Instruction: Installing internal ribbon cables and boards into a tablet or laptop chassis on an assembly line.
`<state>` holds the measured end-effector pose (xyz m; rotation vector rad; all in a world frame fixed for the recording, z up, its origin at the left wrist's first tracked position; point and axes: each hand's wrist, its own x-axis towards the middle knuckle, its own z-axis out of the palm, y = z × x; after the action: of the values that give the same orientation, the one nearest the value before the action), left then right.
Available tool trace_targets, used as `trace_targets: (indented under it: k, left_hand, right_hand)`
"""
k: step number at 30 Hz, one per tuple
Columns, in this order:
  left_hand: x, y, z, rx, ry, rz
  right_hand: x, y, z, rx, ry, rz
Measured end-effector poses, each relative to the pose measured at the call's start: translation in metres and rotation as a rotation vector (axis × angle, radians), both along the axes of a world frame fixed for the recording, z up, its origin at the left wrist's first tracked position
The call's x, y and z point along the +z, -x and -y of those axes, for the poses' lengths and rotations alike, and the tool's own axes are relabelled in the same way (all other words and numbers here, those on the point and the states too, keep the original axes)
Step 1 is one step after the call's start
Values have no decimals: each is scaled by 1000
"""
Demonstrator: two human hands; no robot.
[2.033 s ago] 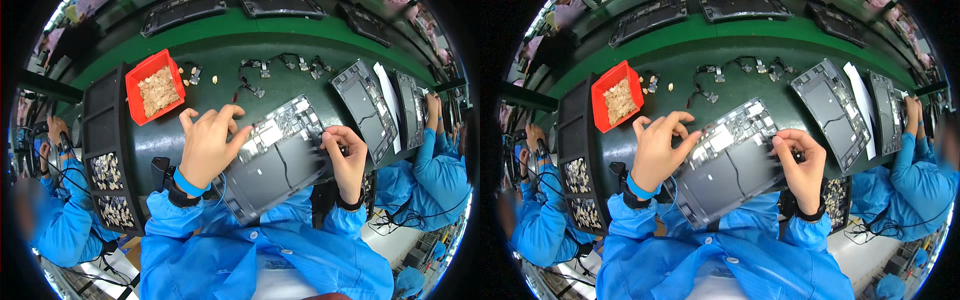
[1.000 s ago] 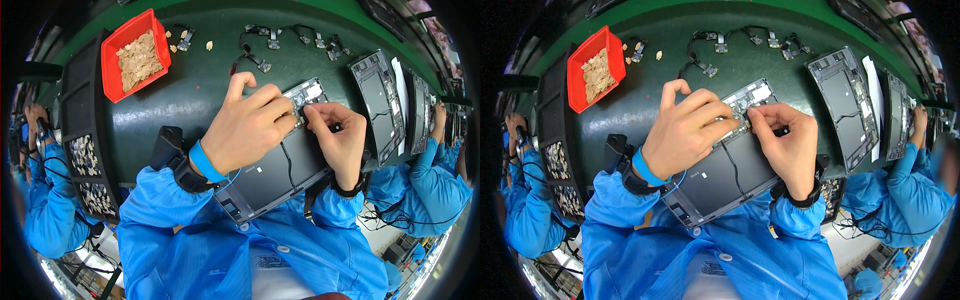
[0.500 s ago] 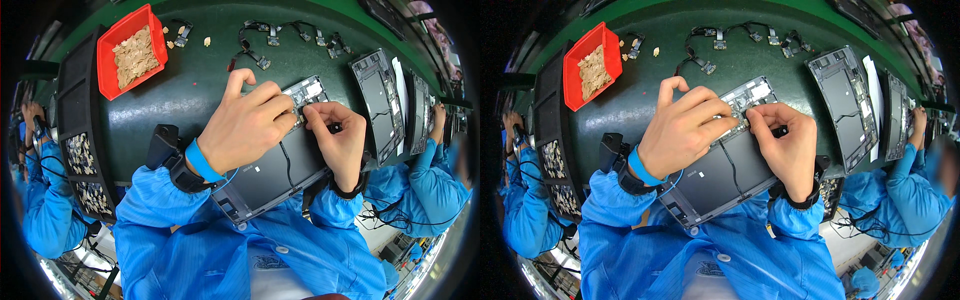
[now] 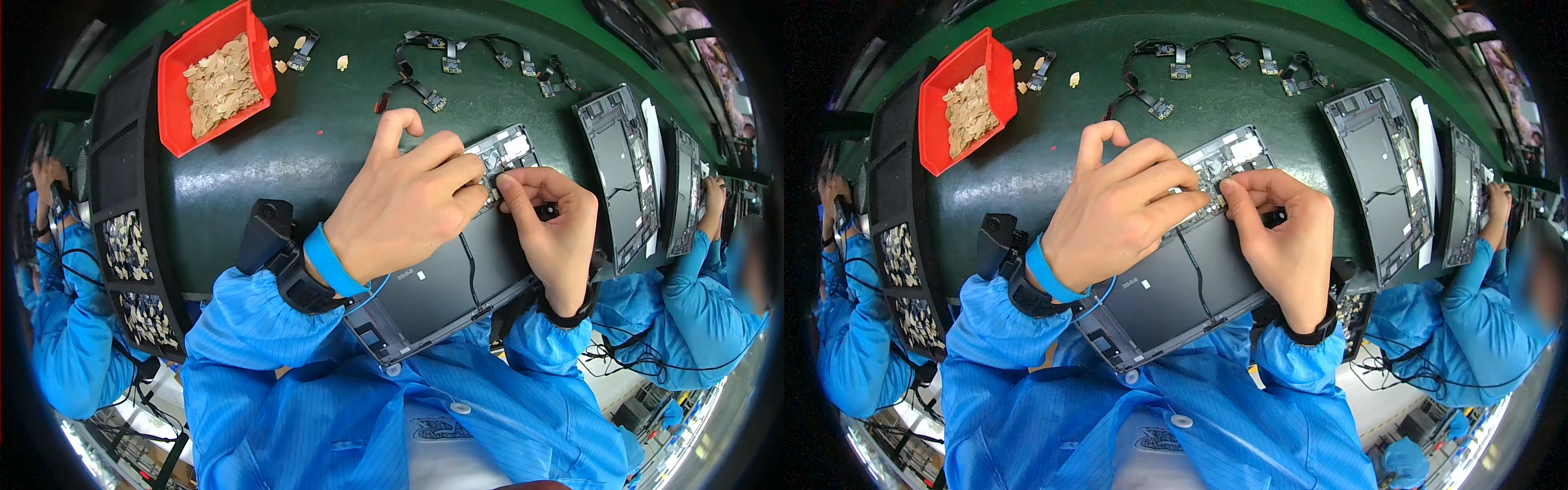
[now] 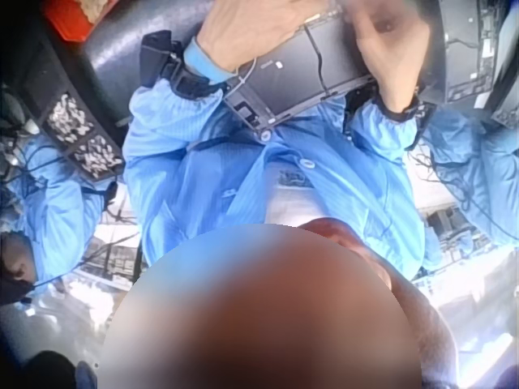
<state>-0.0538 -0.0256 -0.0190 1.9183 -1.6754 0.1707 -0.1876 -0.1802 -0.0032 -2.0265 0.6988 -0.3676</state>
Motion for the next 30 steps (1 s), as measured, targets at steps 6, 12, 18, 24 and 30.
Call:
trace_targets:
  k: [6,12,18,24,30]
  left_hand:
    - [1,0,-1,7,-32,6]
    - [0,2,0,11,1,3]
    - [0,3,0,25,-52,50]
    - [1,8,4,57,-57,157]
    - [9,22,13,117,-172,221]
  right_hand:
    - [2,-1,-1,10,34,-19]
    - [5,-1,5,46,-2,-44]
    - [5,-2,12,98,-68,-52]
    - [12,-4,16,125,-118,-108]
    - [24,3,28,119,-341,-154]
